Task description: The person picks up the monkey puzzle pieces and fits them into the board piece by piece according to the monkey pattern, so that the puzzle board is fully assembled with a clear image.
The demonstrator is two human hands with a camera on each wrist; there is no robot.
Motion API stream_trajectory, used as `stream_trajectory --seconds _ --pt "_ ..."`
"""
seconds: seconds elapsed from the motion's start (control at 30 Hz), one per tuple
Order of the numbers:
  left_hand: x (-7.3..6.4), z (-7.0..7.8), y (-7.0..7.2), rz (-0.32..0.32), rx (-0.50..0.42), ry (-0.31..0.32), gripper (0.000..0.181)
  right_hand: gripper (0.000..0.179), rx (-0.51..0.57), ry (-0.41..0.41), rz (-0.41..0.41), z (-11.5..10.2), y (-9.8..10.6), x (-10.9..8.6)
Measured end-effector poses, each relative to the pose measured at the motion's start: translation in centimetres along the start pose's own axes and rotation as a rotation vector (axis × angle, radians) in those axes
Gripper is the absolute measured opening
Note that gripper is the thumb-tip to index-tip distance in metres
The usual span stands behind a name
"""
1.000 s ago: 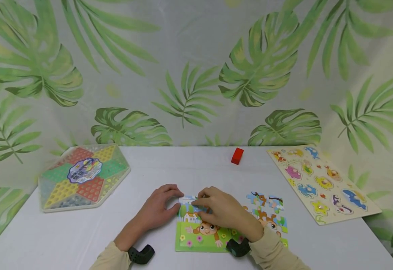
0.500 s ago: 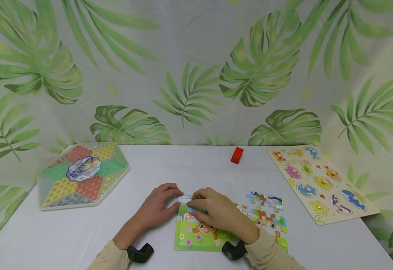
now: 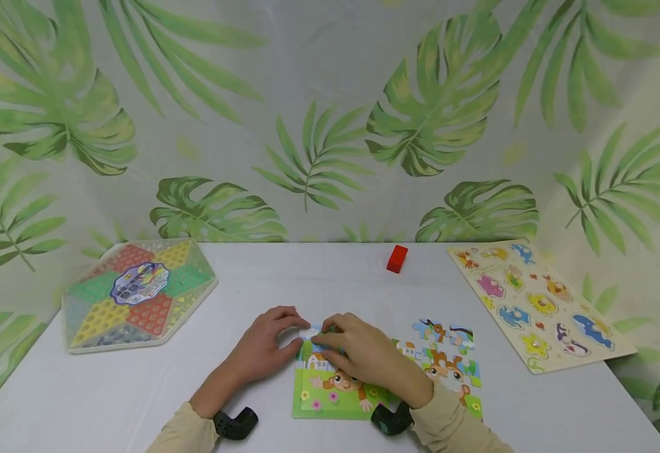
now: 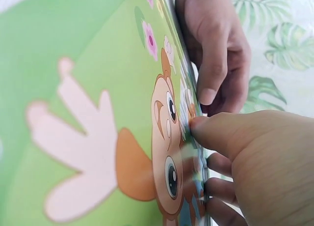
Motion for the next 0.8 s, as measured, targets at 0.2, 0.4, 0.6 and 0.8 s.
stream_trajectory --seconds 0.2,0.4,0.6,0.8 --pt "0.03 0.09 0.06 -0.004 -0.007 -0.015 0.020 0.030 -0.003 -0.002 -0.010 -0.01 0.04 -0.08" --pt "0.06 0.04 0.06 -0.006 -0.008 -0.014 0.019 0.029 -0.016 0.020 -0.005 -0.06 0.24 -0.08" --pt "0.08 -0.04 0.04 -0.007 0.003 0.006 0.019 0.031 -0.026 0.028 -0.025 -0.06 0.28 -0.05" --pt "0.00 0.14 -0.03 0.006 0.000 -0.012 0.019 0.038 0.010 -0.008 -0.086 0.09 0.23 -0.21"
Point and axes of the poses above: each hand's wrist, its own x-axis towards the middle knuckle, its own y-axis out of the back of the hand, z = x × y, the point moved 6 cm from there along x, towards the middle knuckle, and after that the axes turned 8 degrees about z, right-handed, at the moved point
